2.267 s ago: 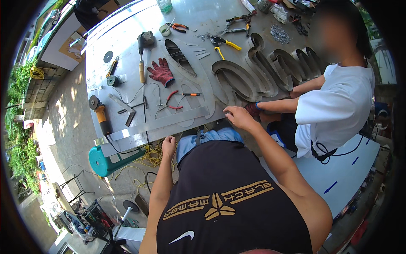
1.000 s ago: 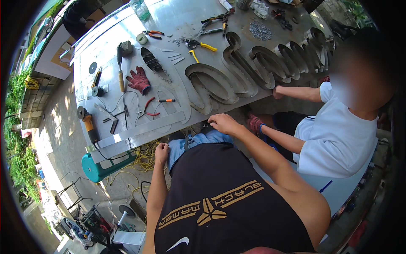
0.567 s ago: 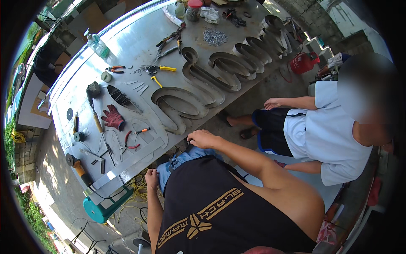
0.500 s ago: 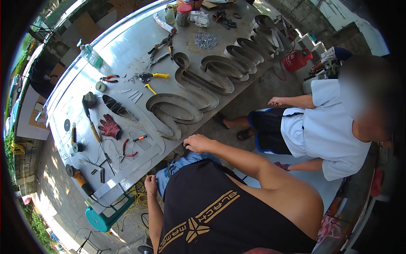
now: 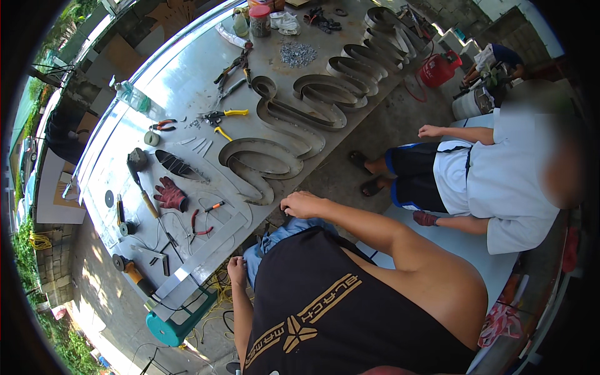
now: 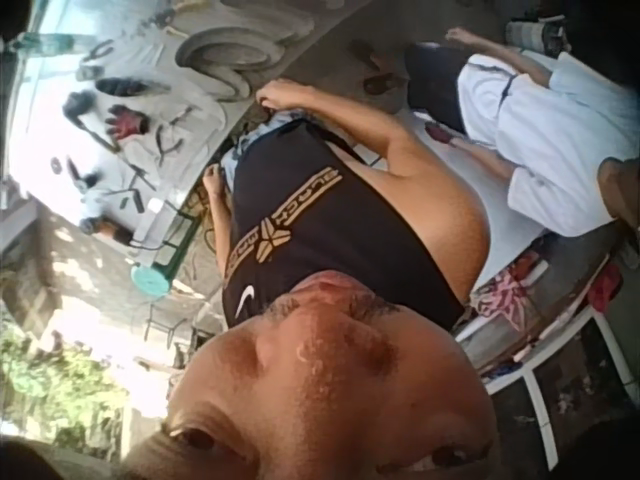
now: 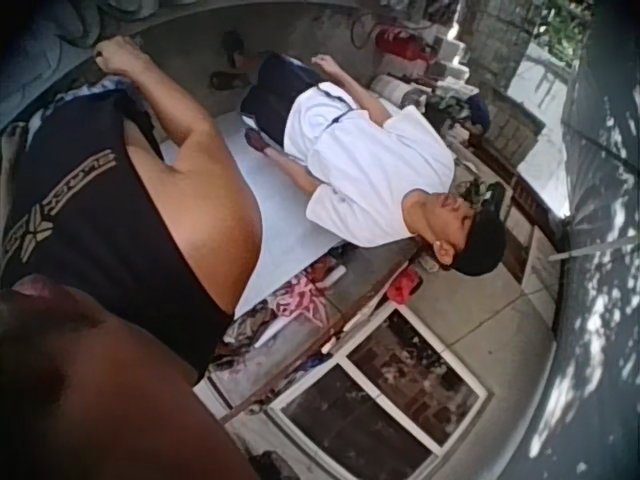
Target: Assemble a large dimensional sign by positioning and securing metal/plastic letter forms on a backing panel.
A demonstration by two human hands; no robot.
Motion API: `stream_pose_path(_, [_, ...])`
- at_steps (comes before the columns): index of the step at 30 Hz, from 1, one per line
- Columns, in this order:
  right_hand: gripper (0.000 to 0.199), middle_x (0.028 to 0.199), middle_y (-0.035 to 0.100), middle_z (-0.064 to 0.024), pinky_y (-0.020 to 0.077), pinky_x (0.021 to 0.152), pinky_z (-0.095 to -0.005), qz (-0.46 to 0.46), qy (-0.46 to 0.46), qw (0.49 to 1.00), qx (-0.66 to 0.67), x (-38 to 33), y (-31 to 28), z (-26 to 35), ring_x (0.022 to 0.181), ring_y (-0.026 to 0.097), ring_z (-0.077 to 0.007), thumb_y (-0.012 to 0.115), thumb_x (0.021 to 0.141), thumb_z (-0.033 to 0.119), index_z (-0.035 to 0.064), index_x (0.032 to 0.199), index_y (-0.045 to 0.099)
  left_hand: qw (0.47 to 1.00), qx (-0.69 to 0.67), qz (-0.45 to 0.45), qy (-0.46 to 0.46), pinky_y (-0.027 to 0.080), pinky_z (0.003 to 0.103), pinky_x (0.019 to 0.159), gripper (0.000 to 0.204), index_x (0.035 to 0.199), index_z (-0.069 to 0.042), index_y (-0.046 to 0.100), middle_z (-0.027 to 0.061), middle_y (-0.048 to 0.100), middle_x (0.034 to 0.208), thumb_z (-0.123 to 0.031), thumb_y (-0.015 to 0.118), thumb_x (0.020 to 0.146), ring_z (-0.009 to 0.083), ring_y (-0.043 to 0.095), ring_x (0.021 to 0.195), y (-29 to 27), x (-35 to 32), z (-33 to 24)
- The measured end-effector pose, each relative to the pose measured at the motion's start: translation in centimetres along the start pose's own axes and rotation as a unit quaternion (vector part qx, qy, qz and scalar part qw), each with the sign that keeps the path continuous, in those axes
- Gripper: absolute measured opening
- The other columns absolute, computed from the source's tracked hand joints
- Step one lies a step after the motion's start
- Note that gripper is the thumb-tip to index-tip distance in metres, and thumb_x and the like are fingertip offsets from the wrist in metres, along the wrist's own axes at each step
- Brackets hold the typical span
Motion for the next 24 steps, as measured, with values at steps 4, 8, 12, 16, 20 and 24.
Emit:
stream_pose_path(4, [0.024, 0.106, 0.071, -0.0184, 0.0513, 0.091, -0.0487, -0.015, -0.016, 1.000, 0.017, 0.0, 0.5, 0.0, 0.104, 0.066, -0.0389, 0.060, 0.091, 0.019, 0.0066, 0.109, 0.069, 1.000, 0.010, -0.008, -0.002, 0.050, 0.028, 0.063, 0.020, 0.099, 0.000, 0.065, 0.0074, 0.069, 0.085, -0.019, 0.059, 0.097, 0.0131, 0.062, 0.073, -0.3, 0.0, 0.6])
stream_pose_path(8, [0.024, 0.107, 0.071, -0.0179, 0.0509, 0.092, -0.0485, -0.023, -0.010, 1.000, 0.009, 0.0, 0.4, 0.0, 0.106, 0.065, -0.0378, 0.059, 0.091, 0.018, 0.0070, 0.110, 0.069, 1.000, 0.023, -0.001, -0.004, 0.050, 0.027, 0.062, 0.018, 0.100, -0.001, 0.064, 0.0075, 0.071, 0.087, -0.017, 0.057, 0.097, 0.0124, 0.062, 0.070, -0.3, 0.2, 1.0])
stream_pose_path(12, [0.025, 0.108, 0.071, -0.0178, 0.0507, 0.092, -0.0480, -0.017, -0.009, 1.000, 0.010, 0.0, 0.2, -0.4, 0.107, 0.065, -0.0378, 0.060, 0.091, 0.018, 0.0072, 0.111, 0.069, 1.000, 0.013, -0.006, 0.021, 0.050, 0.026, 0.063, 0.018, 0.101, -0.001, 0.065, 0.0068, 0.071, 0.086, -0.018, 0.058, 0.097, 0.0119, 0.062, 0.069, 0.5, -0.4, 0.0])
stream_pose_path(16, [0.025, 0.108, 0.071, -0.0177, 0.0501, 0.094, -0.0475, -0.013, 0.003, 1.000, 0.006, -0.3, 0.3, -0.1, 0.108, 0.064, -0.0375, 0.060, 0.091, 0.018, 0.0073, 0.111, 0.069, 1.000, 0.026, -0.015, 0.005, 0.049, 0.026, 0.064, 0.019, 0.100, -0.001, 0.066, 0.0063, 0.070, 0.085, -0.018, 0.058, 0.097, 0.0118, 0.061, 0.069, 0.5, -1.2, 0.4])
stream_pose_path(20, [0.025, 0.110, 0.070, -0.0176, 0.0497, 0.095, -0.0477, 0.003, -0.008, 1.000, 0.005, -0.2, 0.4, 0.1, 0.109, 0.064, -0.0371, 0.060, 0.092, 0.019, 0.0075, 0.112, 0.069, 0.999, 0.025, -0.025, -0.003, 0.048, 0.026, 0.063, 0.018, 0.099, -0.002, 0.066, 0.0057, 0.070, 0.083, -0.019, 0.059, 0.097, 0.0111, 0.060, 0.068, 0.7, -1.7, 0.2])
stream_pose_path(24, [0.025, 0.112, 0.070, -0.0174, 0.0496, 0.096, -0.0477, 0.006, -0.008, 1.000, -0.010, -0.1, 0.4, 0.3, 0.109, 0.064, -0.0370, 0.060, 0.092, 0.021, 0.0078, 0.112, 0.069, 0.999, 0.020, -0.035, 0.002, 0.049, 0.027, 0.064, 0.019, 0.099, -0.002, 0.067, 0.0056, 0.070, 0.083, -0.020, 0.060, 0.096, 0.0114, 0.061, 0.067, 1.0, -2.2, -0.6])
Point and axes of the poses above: each hand's wrist, its own x-axis towards the middle knuckle, its own y-axis out of the palm, z = x × y, the point moved 2 cm from there along x, towards the middle knuckle
